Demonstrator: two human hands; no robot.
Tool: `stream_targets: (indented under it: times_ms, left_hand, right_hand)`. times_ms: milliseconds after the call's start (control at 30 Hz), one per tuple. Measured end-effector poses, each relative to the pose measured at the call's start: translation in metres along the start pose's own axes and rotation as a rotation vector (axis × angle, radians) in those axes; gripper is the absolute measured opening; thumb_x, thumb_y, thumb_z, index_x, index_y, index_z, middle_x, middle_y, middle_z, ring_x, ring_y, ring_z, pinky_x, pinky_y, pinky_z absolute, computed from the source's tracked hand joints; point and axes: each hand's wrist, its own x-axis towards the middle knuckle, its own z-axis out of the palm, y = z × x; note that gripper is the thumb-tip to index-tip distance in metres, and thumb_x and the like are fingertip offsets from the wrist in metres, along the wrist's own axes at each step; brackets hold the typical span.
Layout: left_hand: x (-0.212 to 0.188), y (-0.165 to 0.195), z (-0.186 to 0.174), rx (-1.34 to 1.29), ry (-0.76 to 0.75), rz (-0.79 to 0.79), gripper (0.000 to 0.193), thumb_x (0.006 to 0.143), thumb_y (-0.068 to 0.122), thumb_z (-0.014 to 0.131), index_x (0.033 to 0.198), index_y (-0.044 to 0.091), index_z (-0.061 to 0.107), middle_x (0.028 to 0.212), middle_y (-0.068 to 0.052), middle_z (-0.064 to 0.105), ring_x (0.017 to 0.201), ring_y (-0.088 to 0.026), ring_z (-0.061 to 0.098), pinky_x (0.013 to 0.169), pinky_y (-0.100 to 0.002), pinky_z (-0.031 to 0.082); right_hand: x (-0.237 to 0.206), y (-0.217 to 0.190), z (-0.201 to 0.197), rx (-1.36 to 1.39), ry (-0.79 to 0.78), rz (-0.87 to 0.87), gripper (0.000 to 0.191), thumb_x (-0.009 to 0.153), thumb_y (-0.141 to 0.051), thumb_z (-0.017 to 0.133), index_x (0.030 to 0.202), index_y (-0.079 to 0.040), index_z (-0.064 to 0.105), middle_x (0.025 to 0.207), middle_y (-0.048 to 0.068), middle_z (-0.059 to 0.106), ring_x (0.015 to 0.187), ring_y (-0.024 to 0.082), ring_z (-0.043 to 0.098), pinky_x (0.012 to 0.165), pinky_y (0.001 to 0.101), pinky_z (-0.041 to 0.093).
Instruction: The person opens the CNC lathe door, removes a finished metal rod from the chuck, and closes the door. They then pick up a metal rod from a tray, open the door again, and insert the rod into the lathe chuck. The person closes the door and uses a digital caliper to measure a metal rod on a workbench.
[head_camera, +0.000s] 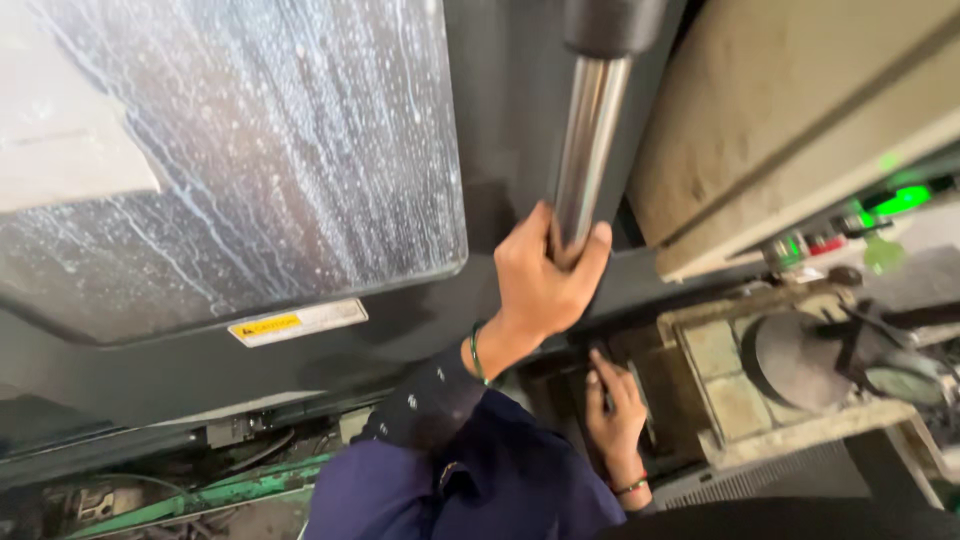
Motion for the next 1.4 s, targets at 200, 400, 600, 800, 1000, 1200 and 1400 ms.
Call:
stream_targets:
  times_ms: [200, 400, 600, 800, 1000, 1200, 1400]
  left_hand:
    - [-0.001, -0.007, -0.004, -0.016, -0.005, 0.077, 0.048, 0.087, 0.023, 0.081, 0.067, 0.006, 0.042, 0.058, -0.009, 0.039, 0.048, -0.025, 0.04, 0.049, -0.04, 0.03]
    - [-0.002, -0.001, 0.0, -0.083, 0.017, 0.139, 0.044, 0.093, 0.028, 0.079, 0.072, 0.009, 0.045, 0.056, -0.004, 0.042, 0.046, -0.021, 0.046, 0.048, -0.035, 0.034]
    - [-0.018, -0.016, -0.021, 0.078, 0.068, 0.368, 0.05, 0.089, 0.029, 0.076, 0.118, -0.008, 0.06, 0.101, -0.019, 0.065, 0.095, -0.031, 0.065, 0.086, -0.04, 0.053]
    - [-0.13, -0.089, -0.162, 0.569, -0.015, 0.11, 0.037, 0.092, 0.029, 0.076, 0.122, 0.009, 0.067, 0.118, -0.01, 0.068, 0.118, -0.026, 0.066, 0.108, -0.041, 0.052]
    - [-0.401, -0.069, -0.303, 0.973, 0.669, -0.608, 0.053, 0.082, 0.011, 0.069, 0.132, 0.0, 0.056, 0.134, -0.024, 0.056, 0.123, -0.045, 0.056, 0.102, -0.049, 0.048]
    - [-0.65, 0.03, -0.316, 1.228, 1.178, -1.094, 0.035, 0.091, 0.02, 0.067, 0.122, 0.008, 0.058, 0.118, -0.021, 0.059, 0.095, -0.044, 0.065, 0.078, -0.051, 0.055]
    - [-0.742, 0.065, -0.308, 1.23, 1.414, -1.134, 0.031, 0.092, 0.024, 0.065, 0.118, 0.008, 0.058, 0.114, -0.023, 0.059, 0.09, -0.045, 0.066, 0.073, -0.052, 0.055]
  right_hand:
    - [0.022, 0.002, 0.028, 0.233, -0.246, -0.168, 0.022, 0.089, -0.004, 0.072, 0.111, -0.005, 0.074, 0.104, 0.014, 0.074, 0.091, 0.028, 0.075, 0.079, 0.0342, 0.059]
    - [-0.004, 0.041, 0.08, 0.343, -0.371, -0.277, 0.014, 0.085, -0.005, 0.075, 0.098, -0.001, 0.071, 0.094, 0.014, 0.072, 0.08, 0.032, 0.074, 0.074, 0.0367, 0.058]
    - [-0.043, 0.088, 0.152, 0.24, -0.505, -0.551, 0.038, 0.07, -0.016, 0.076, 0.102, 0.002, 0.07, 0.099, 0.018, 0.073, 0.089, 0.04, 0.069, 0.082, 0.051, 0.05]
    - [-0.032, 0.017, 0.203, 0.573, -0.786, -0.62, 0.029, 0.091, -0.016, 0.07, 0.115, 0.0, 0.068, 0.108, 0.016, 0.072, 0.099, 0.03, 0.071, 0.087, 0.0399, 0.055]
    - [-0.066, -0.134, 0.199, 0.497, -1.178, -0.608, 0.027, 0.099, -0.019, 0.066, 0.123, -0.009, 0.074, 0.091, 0.011, 0.071, 0.077, 0.028, 0.069, 0.069, 0.0371, 0.054]
    - [-0.187, -0.234, 0.21, 0.598, -1.196, -0.978, 0.024, 0.102, -0.023, 0.064, 0.12, -0.009, 0.072, 0.101, 0.015, 0.07, 0.088, 0.032, 0.069, 0.076, 0.0417, 0.055]
    - [-0.32, -0.298, 0.23, 0.6, -1.196, -0.996, 0.025, 0.098, -0.026, 0.068, 0.116, -0.009, 0.072, 0.098, 0.016, 0.068, 0.086, 0.036, 0.068, 0.076, 0.0456, 0.054]
